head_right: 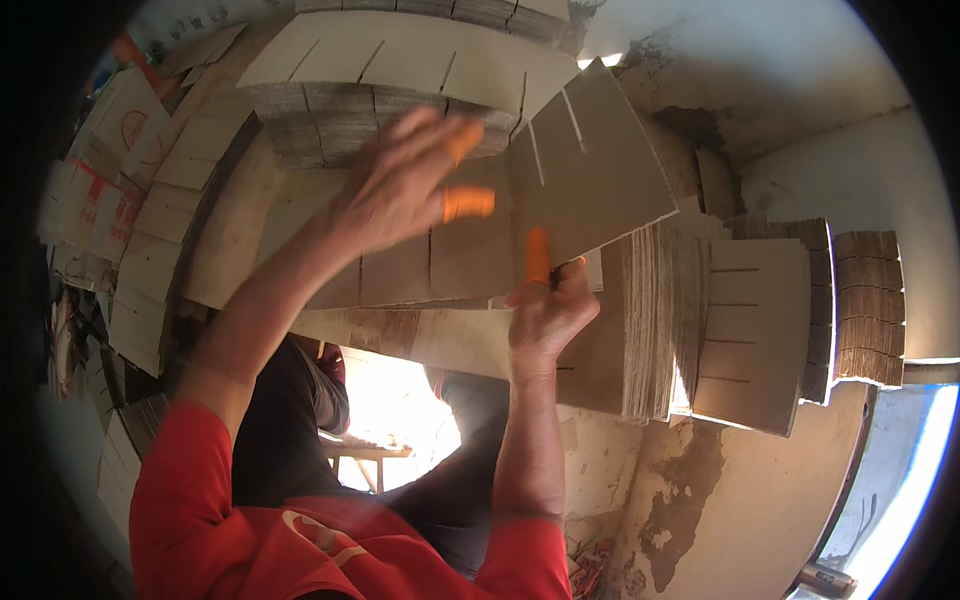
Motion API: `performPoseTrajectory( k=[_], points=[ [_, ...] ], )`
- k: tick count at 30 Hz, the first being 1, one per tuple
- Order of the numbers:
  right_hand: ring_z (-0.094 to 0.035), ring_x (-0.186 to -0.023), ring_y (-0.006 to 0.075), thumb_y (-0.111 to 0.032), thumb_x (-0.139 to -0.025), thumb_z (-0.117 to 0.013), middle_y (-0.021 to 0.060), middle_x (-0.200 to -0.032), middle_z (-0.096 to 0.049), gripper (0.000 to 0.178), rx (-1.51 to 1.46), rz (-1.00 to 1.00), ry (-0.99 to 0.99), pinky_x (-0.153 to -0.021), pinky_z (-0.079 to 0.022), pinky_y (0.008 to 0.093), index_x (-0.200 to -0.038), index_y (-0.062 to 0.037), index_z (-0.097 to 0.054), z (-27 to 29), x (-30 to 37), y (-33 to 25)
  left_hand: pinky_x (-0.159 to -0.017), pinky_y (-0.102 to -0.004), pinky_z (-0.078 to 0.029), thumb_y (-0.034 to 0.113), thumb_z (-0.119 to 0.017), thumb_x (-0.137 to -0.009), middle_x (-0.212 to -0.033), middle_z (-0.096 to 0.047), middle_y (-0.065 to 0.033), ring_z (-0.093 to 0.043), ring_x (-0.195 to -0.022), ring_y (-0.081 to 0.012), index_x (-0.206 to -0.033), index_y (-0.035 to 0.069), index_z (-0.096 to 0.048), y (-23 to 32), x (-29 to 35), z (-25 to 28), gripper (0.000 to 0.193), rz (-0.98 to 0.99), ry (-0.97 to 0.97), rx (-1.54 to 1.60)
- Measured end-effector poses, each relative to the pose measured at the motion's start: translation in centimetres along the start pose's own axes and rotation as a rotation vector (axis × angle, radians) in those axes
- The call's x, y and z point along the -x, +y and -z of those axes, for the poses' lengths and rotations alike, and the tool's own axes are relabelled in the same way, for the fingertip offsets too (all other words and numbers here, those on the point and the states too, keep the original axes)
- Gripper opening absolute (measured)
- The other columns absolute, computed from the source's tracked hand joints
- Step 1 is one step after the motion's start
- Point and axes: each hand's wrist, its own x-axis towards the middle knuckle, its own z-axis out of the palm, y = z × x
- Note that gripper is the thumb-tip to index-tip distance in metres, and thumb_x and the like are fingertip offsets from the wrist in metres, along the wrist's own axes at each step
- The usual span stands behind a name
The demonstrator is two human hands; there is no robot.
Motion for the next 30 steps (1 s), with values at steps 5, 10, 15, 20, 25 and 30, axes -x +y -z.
performPoseTrajectory(
  k=[5,10,15,20,25,30],
  points=[
    [-0.045,-0.048,0.0030,-0.002,-0.085,-0.064,-0.0002,-0.051,-0.052,0.013,-0.052,-0.019,-0.049,-0.043,-0.034,0.0208,-0.073,0.0024,-0.062,-0.7,0.4,0.0,-0.081,-0.0341,-0.046,0.013,-0.069,-0.075,-0.095,-0.060,-0.0074,-0.051,-0.098,-0.0229,-0.095,-0.002,-0.062,-8.0,-2.3,-5.0,0.026,-0.073,-0.161,-0.502],
    [-0.045,-0.039,0.0054,-0.007,-0.088,-0.066,0.0024,-0.058,-0.055,0.011,-0.028,0.022,-0.079,-0.035,-0.029,0.0215,-0.084,0.0029,-0.063,-0.5,0.1,0.7,-0.076,-0.0320,-0.048,0.003,-0.059,-0.072,-0.090,-0.058,-0.0053,-0.053,-0.092,-0.0199,-0.082,0.001,-0.059,-10.0,-1.9,-6.6,0.011,-0.161,-0.355,-0.448],
    [-0.045,-0.042,0.0037,-0.004,-0.087,-0.066,0.0008,-0.050,-0.052,0.019,-0.046,0.006,-0.060,-0.039,-0.033,0.0219,-0.070,0.0007,-0.058,-0.7,0.2,0.5,-0.072,-0.0304,-0.050,0.002,-0.059,-0.070,-0.090,-0.056,-0.0046,-0.053,-0.086,-0.0188,-0.076,0.002,-0.058,-9.4,-1.4,-5.6,0.006,-0.230,-0.249,-0.371],
    [-0.047,-0.045,0.0041,-0.002,-0.087,-0.065,0.0010,-0.052,-0.053,0.016,-0.008,-0.007,-0.068,-0.041,-0.035,0.0217,-0.073,0.0021,-0.059,-0.5,0.3,0.4,-0.071,-0.0291,-0.051,0.003,-0.060,-0.065,-0.092,-0.054,-0.0057,-0.051,-0.087,-0.0190,-0.082,-0.002,-0.061,-7.1,-0.7,-4.1,0.018,-0.367,-0.208,-0.343],
    [-0.048,-0.045,0.0050,-0.002,-0.087,-0.065,0.0015,-0.052,-0.053,0.013,-0.022,-0.029,-0.091,-0.041,-0.037,0.0219,-0.076,0.0035,-0.060,-0.5,0.1,0.9,-0.070,-0.0287,-0.051,0.007,-0.061,-0.062,-0.095,-0.055,-0.0086,-0.051,-0.089,-0.0202,-0.092,-0.006,-0.063,-4.5,0.3,-2.4,0.032,-0.454,-0.237,-0.385],
    [-0.048,-0.046,0.0047,-0.001,-0.087,-0.065,0.0024,-0.056,-0.056,0.010,0.077,-0.043,-0.133,-0.043,-0.039,0.0213,-0.080,0.0048,-0.061,-0.4,0.1,0.8,-0.067,-0.0286,-0.050,0.009,-0.062,-0.059,-0.094,-0.056,-0.0113,-0.051,-0.089,-0.0212,-0.089,-0.008,-0.064,-2.9,1.4,-1.6,0.034,-0.513,-0.222,-0.414]
  ],
)
